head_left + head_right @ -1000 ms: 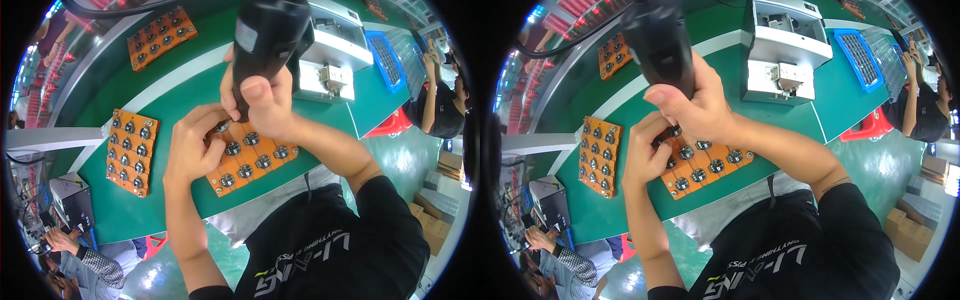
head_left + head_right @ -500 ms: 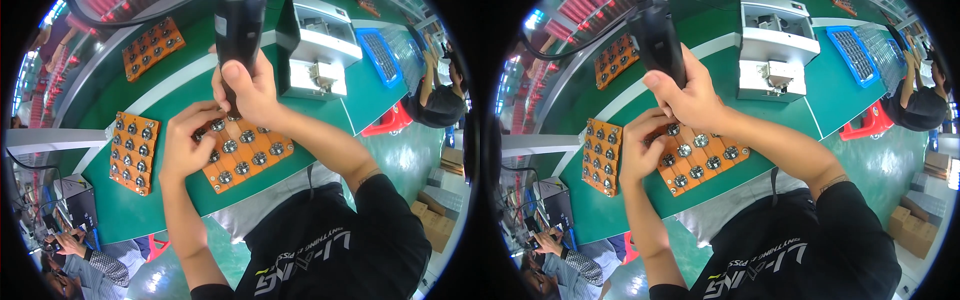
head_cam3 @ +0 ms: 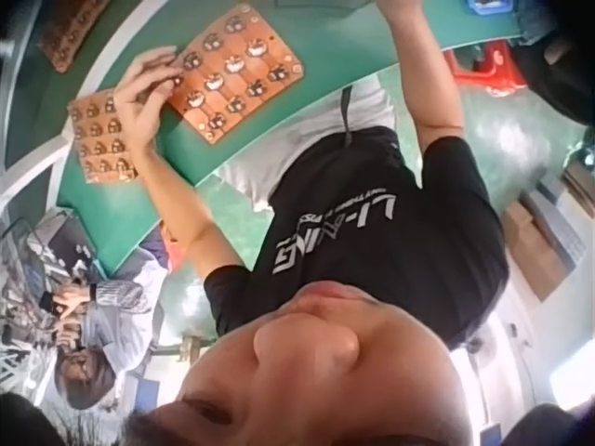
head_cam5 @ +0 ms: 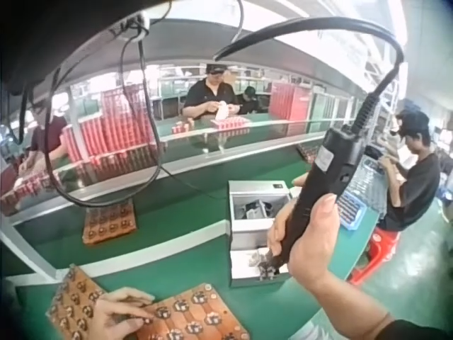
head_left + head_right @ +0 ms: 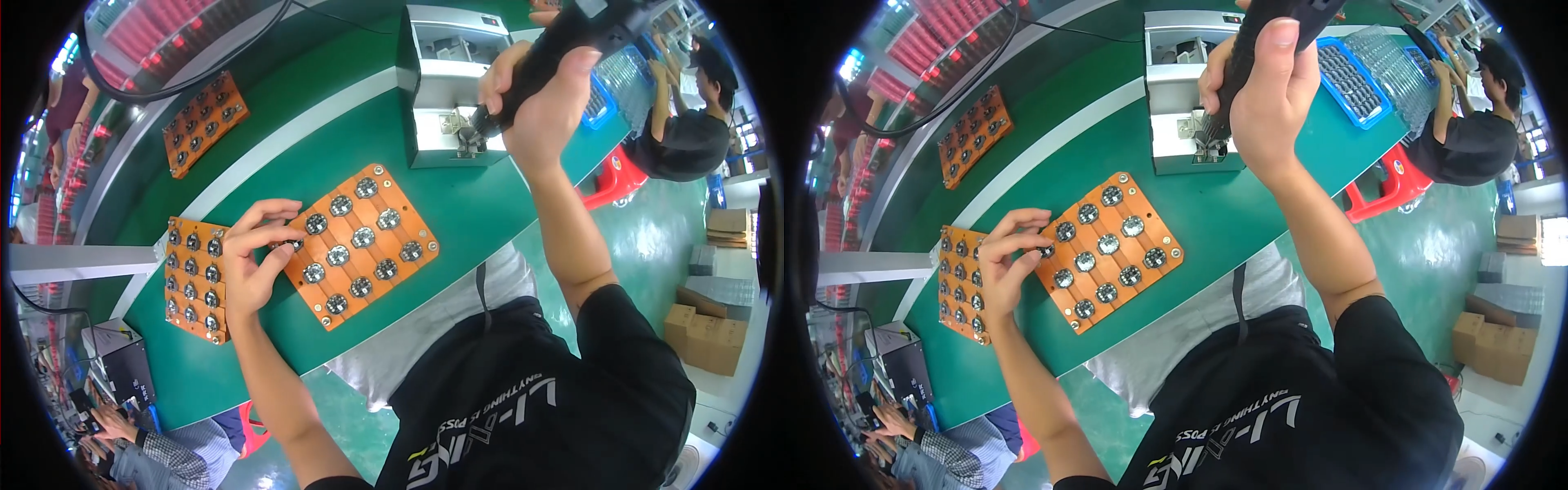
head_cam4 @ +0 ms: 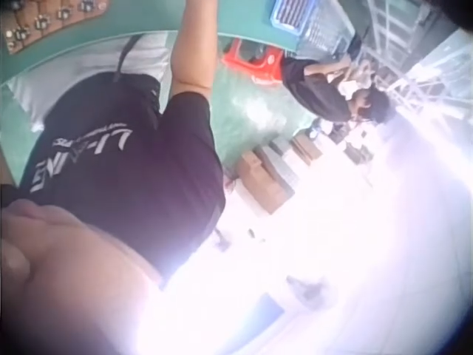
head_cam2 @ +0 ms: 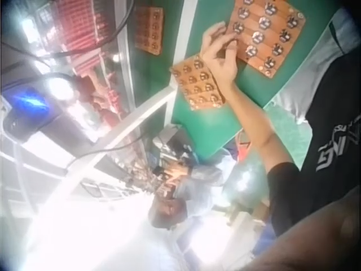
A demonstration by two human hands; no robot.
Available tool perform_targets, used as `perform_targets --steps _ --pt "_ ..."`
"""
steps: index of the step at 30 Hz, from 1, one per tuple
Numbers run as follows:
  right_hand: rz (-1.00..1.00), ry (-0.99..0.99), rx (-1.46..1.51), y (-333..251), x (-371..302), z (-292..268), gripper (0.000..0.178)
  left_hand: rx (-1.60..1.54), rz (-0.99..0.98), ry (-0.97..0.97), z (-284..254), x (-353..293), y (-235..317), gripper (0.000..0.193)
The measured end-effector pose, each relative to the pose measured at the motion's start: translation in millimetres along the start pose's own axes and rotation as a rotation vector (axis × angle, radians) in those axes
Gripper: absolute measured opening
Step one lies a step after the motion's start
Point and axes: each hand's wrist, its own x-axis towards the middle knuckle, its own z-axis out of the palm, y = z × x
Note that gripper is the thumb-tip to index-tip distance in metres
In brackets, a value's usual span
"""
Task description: The person attaches electronic components onto circuit boards with an electric screwdriver, driving screws into the boards to secure the components.
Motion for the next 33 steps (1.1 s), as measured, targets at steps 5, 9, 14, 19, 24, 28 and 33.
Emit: perform_targets --steps 5,9,14,19,24,28,33 --pt "-0.014 -0.080 -0.050 3 -4 -6 0.061 0.024 0.008 -0.056 -1 2 0 0.025" --pt "0.169 -0.128 0.067 -1 -6 1 0.057 0.029 -0.032 -0.059 -5 -3 -2 0.025" --pt "0.248 -0.197 0.105 -3 -34 42 0.069 0.067 -0.087 -0.087 -4 -1 -5 0.027" --pt "0.155 -0.318 0.252 17 -70 117 0.076 0.127 -0.015 -0.071 -2 -5 -4 0.032" --pt "0.084 -0.356 0.228 34 -77 141 0.075 0.255 -0.048 -0.058 9 -6 -1 0.033" --pt "0.091 -0.370 0.230 42 -78 143 0.071 0.317 0.058 0.051 12 -10 -6 0.024" --pt "0.117 -0.390 0.233 42 -80 146 0.068 0.305 0.033 0.049 12 -11 -8 0.022"
